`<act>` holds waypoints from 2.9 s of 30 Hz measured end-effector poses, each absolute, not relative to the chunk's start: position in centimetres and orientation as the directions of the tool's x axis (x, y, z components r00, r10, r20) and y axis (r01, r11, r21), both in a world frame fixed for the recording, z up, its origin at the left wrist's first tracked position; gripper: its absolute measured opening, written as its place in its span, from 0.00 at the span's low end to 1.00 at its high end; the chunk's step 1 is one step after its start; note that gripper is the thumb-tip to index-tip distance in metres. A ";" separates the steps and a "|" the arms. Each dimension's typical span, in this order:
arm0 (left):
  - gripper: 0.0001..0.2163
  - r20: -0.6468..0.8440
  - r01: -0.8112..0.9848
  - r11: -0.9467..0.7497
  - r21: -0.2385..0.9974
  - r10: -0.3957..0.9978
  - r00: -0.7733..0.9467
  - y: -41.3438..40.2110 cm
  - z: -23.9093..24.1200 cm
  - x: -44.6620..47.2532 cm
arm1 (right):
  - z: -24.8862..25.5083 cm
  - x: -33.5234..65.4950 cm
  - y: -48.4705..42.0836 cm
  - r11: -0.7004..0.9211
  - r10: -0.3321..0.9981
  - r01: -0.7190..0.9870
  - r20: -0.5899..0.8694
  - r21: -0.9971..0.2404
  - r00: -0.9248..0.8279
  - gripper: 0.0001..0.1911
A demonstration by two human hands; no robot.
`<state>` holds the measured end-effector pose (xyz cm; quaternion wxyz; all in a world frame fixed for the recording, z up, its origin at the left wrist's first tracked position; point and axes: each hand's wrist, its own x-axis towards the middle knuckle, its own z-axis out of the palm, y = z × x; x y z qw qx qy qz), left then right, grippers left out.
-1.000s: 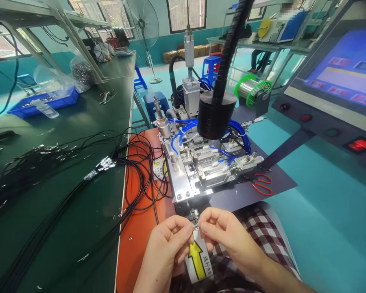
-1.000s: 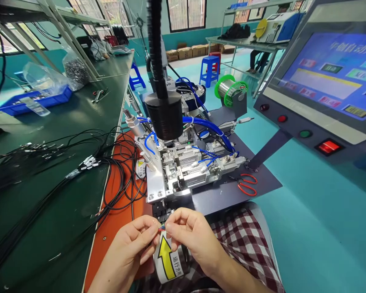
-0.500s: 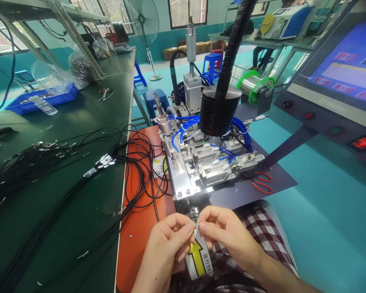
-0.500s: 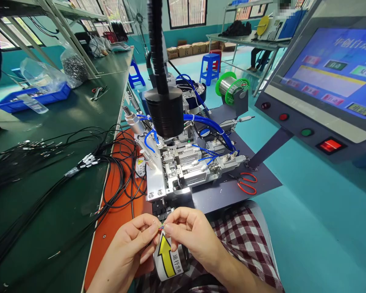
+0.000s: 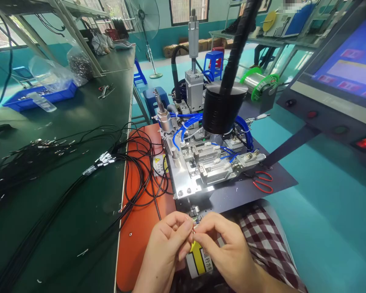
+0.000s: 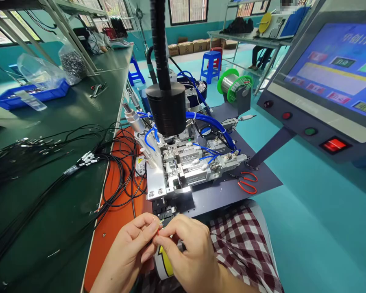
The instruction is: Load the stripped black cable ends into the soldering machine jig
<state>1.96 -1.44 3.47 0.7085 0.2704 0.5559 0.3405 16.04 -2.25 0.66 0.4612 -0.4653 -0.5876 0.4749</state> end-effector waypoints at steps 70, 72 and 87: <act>0.13 -0.541 -0.186 0.552 0.812 0.834 0.112 -1.9 3.3 2.6 | 2.2 16.3 -2.3 -0.323 0.912 -0.006 -0.310 -0.946 -0.267 0.07; 0.13 -0.555 -0.188 0.570 0.800 0.821 0.131 -1.8 3.3 2.4 | 1.7 16.6 -2.3 -0.314 0.906 0.007 -0.302 -0.949 -0.298 0.05; 0.12 -0.563 -0.138 0.581 0.802 0.813 0.150 -1.8 3.5 2.3 | 2.2 16.7 -0.9 -0.344 0.917 -0.110 -0.308 -0.933 -0.255 0.09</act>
